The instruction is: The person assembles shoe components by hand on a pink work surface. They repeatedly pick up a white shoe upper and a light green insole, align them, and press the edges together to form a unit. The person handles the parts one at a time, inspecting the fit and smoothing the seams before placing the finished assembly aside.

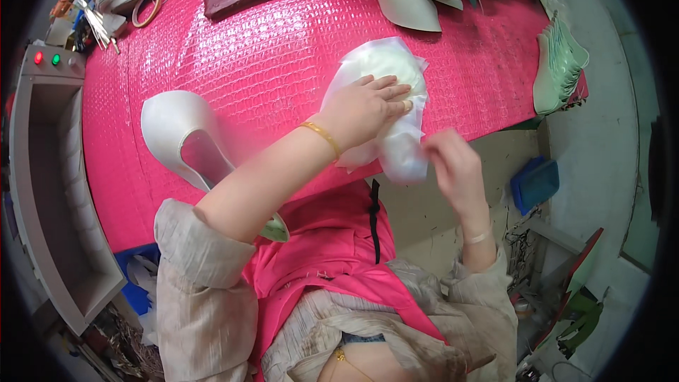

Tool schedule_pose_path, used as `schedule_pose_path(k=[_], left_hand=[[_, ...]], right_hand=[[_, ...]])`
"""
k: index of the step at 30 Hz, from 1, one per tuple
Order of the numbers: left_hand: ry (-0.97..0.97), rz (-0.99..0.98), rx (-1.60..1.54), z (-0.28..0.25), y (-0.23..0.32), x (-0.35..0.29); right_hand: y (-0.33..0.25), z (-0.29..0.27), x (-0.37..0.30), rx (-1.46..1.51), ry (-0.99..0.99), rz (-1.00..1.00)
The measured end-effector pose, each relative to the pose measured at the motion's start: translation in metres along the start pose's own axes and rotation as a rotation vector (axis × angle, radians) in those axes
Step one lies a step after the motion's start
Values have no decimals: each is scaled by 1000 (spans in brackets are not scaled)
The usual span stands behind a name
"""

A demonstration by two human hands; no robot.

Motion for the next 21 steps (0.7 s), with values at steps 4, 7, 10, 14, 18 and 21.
schedule_pose_path(k=[4, 7, 10, 14, 18, 21], left_hand=[[-54, -12, 26, -1, 2, 2], [-33, -1, 41, 3, 3, 1], [18, -46, -85, -4, 4, 2], [128, -135, -917, -69, 7, -10], [46, -90, -1491, -93, 7, -72], [72, -368, -1554, -95, 9, -116]], right_hand=[[-53, -36, -41, 32, -187, -260], [-68, -76, -83, 337, -133, -267], [-72, -96, -82, 127, 34, -40], [-69, -72, -44, 168, 190, 117], [-72, -36, 10, 640, 240, 216], [-57, 0, 32, 1033, 56, 333]])
Point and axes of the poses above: each hand's wrist, its own x-axis towards the middle knuckle, its own z-axis out of the palm, y = z × x, the point moved 3 cm from there along x, towards the middle knuckle, and after that the axes turned 2 degrees about x, right-handed, at the moved point
